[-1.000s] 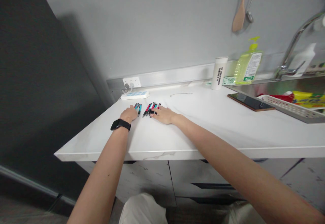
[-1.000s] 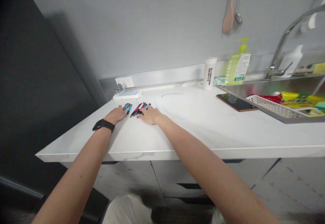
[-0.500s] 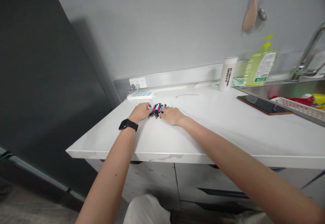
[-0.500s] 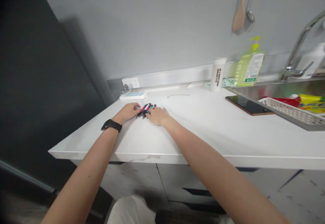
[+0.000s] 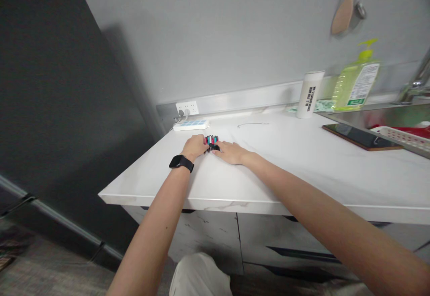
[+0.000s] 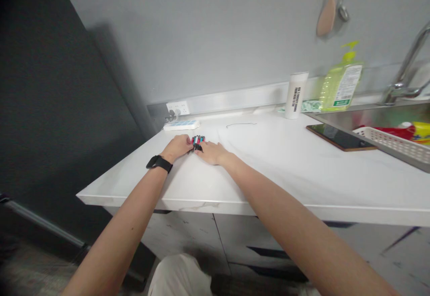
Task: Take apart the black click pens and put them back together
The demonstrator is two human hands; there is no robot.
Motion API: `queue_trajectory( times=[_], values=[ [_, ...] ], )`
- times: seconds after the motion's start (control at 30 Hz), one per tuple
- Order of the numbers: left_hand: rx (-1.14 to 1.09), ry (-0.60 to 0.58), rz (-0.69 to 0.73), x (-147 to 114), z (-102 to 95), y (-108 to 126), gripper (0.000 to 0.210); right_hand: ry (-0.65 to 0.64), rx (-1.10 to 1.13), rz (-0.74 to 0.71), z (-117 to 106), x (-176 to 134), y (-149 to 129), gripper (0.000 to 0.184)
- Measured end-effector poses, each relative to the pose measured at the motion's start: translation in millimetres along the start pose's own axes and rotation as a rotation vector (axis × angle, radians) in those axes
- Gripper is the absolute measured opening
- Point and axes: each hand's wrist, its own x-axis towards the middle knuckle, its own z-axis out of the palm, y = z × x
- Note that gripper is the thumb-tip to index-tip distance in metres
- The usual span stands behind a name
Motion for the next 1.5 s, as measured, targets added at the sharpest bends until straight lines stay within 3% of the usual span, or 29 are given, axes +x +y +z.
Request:
queue_trajectory(
  times=[0.27,0.4,0.5,0.57,0.63,0.7,1.03,1.23,1.37,1.43,1.5],
  values=[
    [0.008,0.079,-0.117,-1.4,-0.5,-4.5,0.031,0.077,-0.07,-0.018,-5.0,2.8,3.0,0.042],
    [0.009,0.048,-0.127,-1.7,-0.6,-7.1,0.035,0.064,-0.073,-0.057,-6.6,3.8,5.9,0.038],
    [0.02,0.053,-0.231,-1.0,1.4,-12.7,0.052,0.044,-0.032,-0.098,-6.5,2.8,6.4,0.037],
    [-0.006,-0.019,-0.284,0.3,2.7,-17.5,0.06,0.028,0.007,-0.123,-6.4,1.6,6.2,0.038],
    [-0.036,-0.13,-0.232,1.8,3.1,-21.4,0.058,0.026,0.03,-0.114,-6.8,0.8,6.1,0.037],
    [-0.036,-0.167,-0.129,3.1,2.5,-23.0,0.049,0.043,0.021,-0.09,-7.6,0.9,6.5,0.035],
    [0.033,-0.185,-0.032,3.0,1.9,-21.1,0.043,0.086,-0.04,-0.161,-8.6,5.3,10.7,0.03],
    [-0.11,-0.132,-0.007,10.1,8.7,-27.2,0.048,0.044,0.04,-0.218,-6.8,2.6,9.8,0.034],
    [-0.242,-0.07,0.256,15.9,14.4,-28.5,0.05,0.044,0.054,-0.236,-5.5,2.8,10.7,0.038],
    [-0.28,-0.09,0.394,16.1,15.2,-27.4,0.048,0.034,0.045,-0.25,-5.2,3.0,11.6,0.038],
    [-0.294,-0.135,0.429,13.9,13.9,-25.0,0.045,0.026,0.035,-0.234,-5.0,3.4,12.7,0.038]
  ],
)
